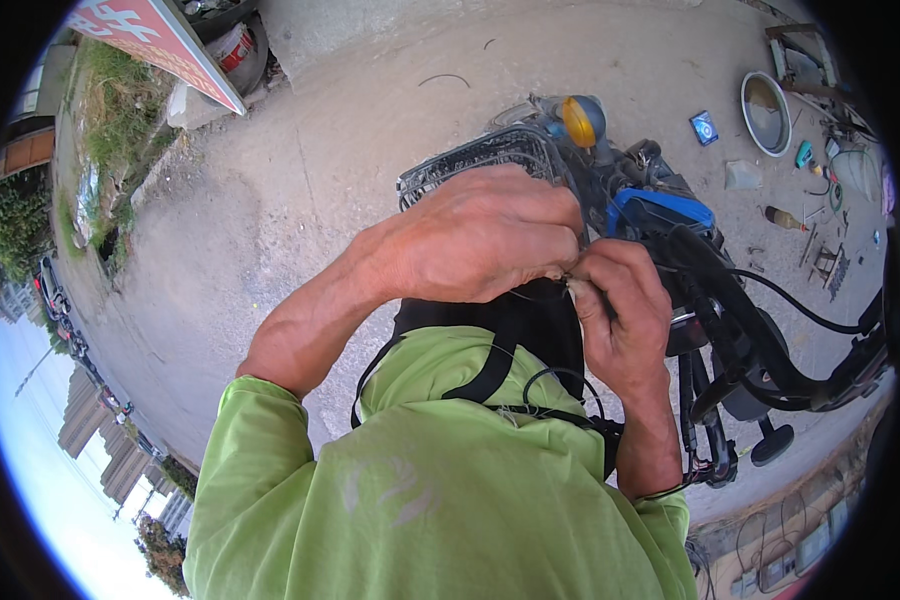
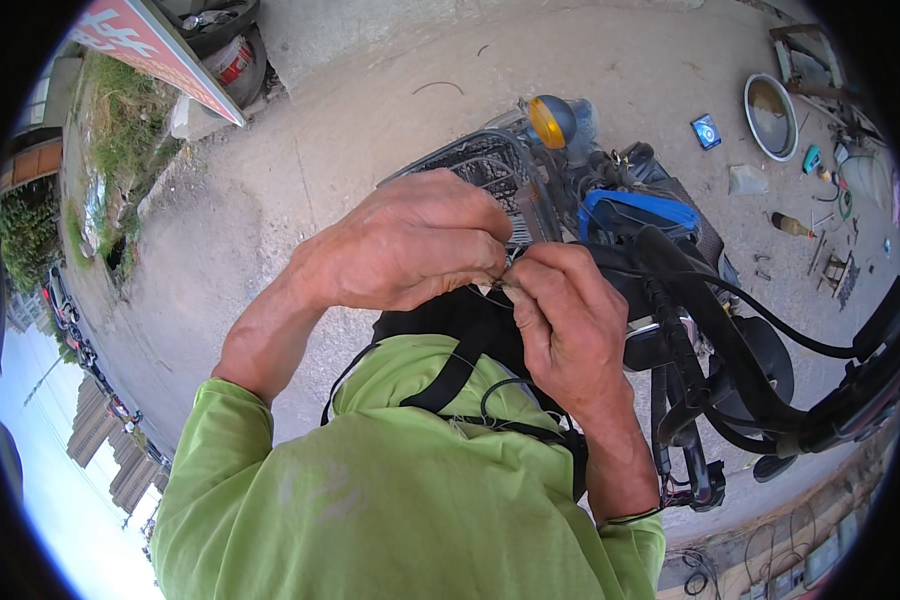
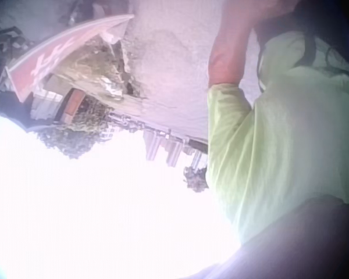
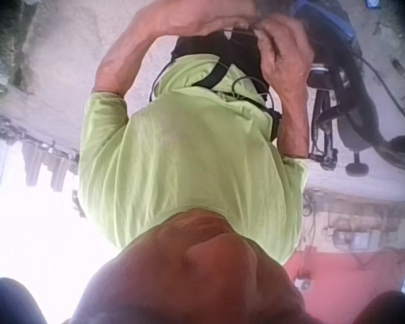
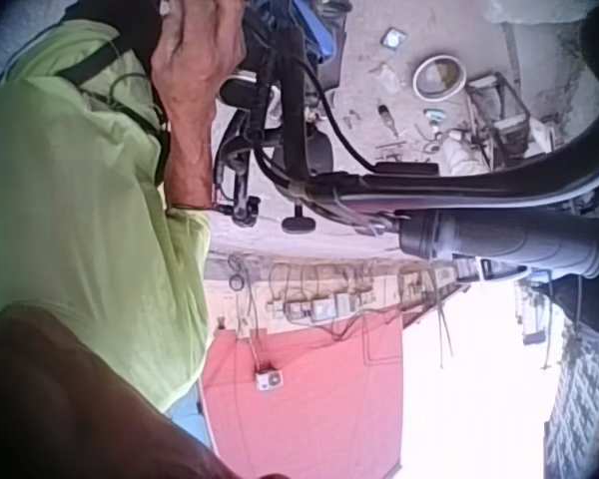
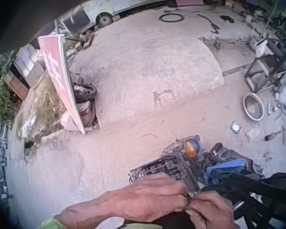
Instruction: The person repairs an electric bicycle by twisting and connecting wires near the handlebar area. They then wrap the connection with electrical tape to secure it.
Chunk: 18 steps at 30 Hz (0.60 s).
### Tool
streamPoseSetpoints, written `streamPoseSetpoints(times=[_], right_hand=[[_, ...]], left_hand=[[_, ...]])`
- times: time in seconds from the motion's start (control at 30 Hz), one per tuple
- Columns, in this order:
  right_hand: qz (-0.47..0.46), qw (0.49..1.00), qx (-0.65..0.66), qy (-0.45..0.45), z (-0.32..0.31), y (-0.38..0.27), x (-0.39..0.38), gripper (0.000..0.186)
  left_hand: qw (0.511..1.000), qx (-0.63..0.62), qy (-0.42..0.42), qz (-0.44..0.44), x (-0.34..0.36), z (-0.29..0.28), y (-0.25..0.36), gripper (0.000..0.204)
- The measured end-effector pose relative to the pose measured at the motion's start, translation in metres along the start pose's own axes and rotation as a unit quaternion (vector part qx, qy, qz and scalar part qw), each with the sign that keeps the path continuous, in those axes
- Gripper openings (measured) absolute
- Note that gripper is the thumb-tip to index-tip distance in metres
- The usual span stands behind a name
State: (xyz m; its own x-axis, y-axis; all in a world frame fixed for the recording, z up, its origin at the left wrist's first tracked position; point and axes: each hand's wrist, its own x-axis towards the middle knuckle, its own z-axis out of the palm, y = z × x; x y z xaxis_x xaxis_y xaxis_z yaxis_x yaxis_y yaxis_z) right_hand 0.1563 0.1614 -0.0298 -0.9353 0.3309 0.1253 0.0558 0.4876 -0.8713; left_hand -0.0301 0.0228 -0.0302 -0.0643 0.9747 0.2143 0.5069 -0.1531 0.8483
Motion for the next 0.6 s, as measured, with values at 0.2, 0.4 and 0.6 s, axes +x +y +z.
streamPoseSetpoints(times=[0.2, 0.4, 0.6], right_hand=[[0.012, 1.0, -0.004, -0.01, -0.001, -0.001, -0.001, 0.024], [0.007, 0.999, -0.031, -0.022, 0.0, -0.001, -0.003, 0.024], [0.005, 0.999, -0.039, -0.01, 0.003, 0.001, -0.004, 0.023]], left_hand=[[0.991, -0.078, -0.043, -0.102, 0.002, -0.001, -0.001, 0.013], [0.92, -0.21, -0.114, -0.31, 0.01, -0.004, 0.002, 0.018], [0.925, -0.179, -0.104, -0.318, 0.016, -0.002, 0.0, 0.019]])
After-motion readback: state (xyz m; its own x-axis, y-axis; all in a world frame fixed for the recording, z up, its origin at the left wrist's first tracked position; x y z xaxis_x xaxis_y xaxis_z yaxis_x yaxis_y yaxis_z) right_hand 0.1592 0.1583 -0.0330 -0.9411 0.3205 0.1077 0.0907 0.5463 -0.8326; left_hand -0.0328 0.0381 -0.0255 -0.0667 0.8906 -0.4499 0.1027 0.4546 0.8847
